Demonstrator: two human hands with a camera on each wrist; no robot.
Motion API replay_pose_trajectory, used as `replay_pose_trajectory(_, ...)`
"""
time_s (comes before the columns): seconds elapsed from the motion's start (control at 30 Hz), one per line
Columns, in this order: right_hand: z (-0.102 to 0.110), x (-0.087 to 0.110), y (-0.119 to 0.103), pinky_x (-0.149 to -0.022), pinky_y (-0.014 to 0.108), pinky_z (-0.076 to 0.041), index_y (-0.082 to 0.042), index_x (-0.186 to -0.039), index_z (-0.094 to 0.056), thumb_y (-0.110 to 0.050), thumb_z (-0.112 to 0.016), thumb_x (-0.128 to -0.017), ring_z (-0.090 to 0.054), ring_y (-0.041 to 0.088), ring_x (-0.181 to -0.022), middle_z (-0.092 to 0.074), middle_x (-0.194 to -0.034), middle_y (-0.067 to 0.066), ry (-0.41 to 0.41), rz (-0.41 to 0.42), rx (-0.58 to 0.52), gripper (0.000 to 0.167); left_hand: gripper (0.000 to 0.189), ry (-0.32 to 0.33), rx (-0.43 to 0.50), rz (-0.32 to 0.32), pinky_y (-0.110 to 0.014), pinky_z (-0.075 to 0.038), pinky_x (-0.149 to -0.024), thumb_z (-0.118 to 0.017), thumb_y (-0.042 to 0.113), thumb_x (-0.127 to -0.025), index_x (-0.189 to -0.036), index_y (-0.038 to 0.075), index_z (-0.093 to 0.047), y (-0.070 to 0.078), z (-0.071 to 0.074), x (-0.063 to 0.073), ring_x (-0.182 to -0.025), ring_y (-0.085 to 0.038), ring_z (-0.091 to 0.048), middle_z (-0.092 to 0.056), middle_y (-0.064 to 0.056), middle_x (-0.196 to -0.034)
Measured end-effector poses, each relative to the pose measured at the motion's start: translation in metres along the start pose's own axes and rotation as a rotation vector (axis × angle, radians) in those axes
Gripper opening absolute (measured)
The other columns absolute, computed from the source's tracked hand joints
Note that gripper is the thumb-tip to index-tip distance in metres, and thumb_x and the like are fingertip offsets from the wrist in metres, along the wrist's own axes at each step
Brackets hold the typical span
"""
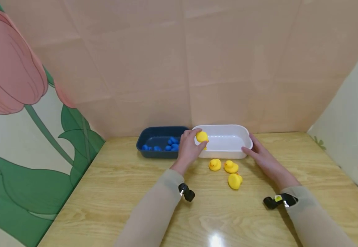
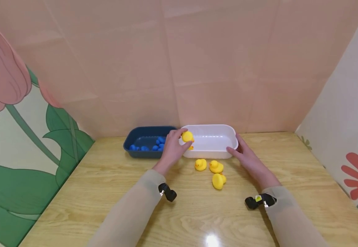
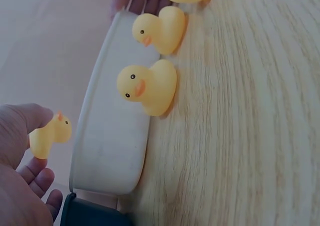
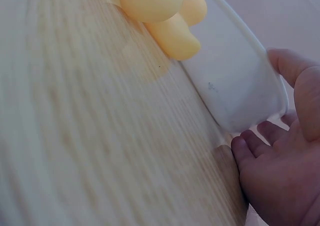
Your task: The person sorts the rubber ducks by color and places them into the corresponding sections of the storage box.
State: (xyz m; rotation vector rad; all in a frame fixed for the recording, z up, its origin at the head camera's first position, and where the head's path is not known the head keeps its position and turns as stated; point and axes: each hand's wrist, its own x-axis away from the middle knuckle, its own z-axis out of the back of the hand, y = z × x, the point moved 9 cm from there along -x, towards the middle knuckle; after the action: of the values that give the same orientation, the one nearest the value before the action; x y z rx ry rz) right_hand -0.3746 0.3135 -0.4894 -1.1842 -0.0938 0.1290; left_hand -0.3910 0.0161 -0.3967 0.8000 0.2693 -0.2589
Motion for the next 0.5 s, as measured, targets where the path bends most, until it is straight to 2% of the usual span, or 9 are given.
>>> replay_pose_trajectory(0.17,-0.0004,0.0006,-0.0018,-0.13,0.071,0.0,-0.028,-0.177,0.013,-0.059,-0.06,-0.111,0.002,0.046,-0.168,0.008,-0.184,0.014,0.0,0.008,-0.001,0.102,0.058,-0.005,0.005,0.027,-0.043,-0.051,-0.11,-0.082,0.031,-0.104,-0.158,0.022,-0.062,-0.0015,-0.0031,-0.0042,-0.133,-0.027,-0.053,-0.059,-0.007,-0.151)
replay_pose_trajectory(0.33,-0.0009,0.0001,-0.0054,-0.129,0.072,0.0,-0.025,-0.177,0.013,-0.058,-0.059,-0.111,0.002,0.047,-0.167,0.009,-0.183,0.016,-0.002,0.006,0.005,0.103,0.058,-0.003,0.035,0.023,-0.044,-0.052,-0.107,-0.08,0.026,-0.105,-0.159,0.021,-0.06,-0.0028,-0.0018,-0.0052,-0.132,-0.029,-0.053,-0.062,-0.009,-0.149)
replay_pose_trajectory(0.5,0.0003,0.0004,-0.0067,-0.129,0.072,0.0,-0.026,-0.177,0.013,-0.059,-0.059,-0.111,0.002,0.047,-0.167,0.009,-0.184,0.015,0.0,0.009,0.011,0.103,0.057,0.007,0.05,0.032,-0.045,-0.052,-0.11,-0.08,0.025,-0.105,-0.159,0.021,-0.061,-0.0046,-0.0001,-0.0034,-0.135,-0.03,-0.052,-0.062,-0.009,-0.149)
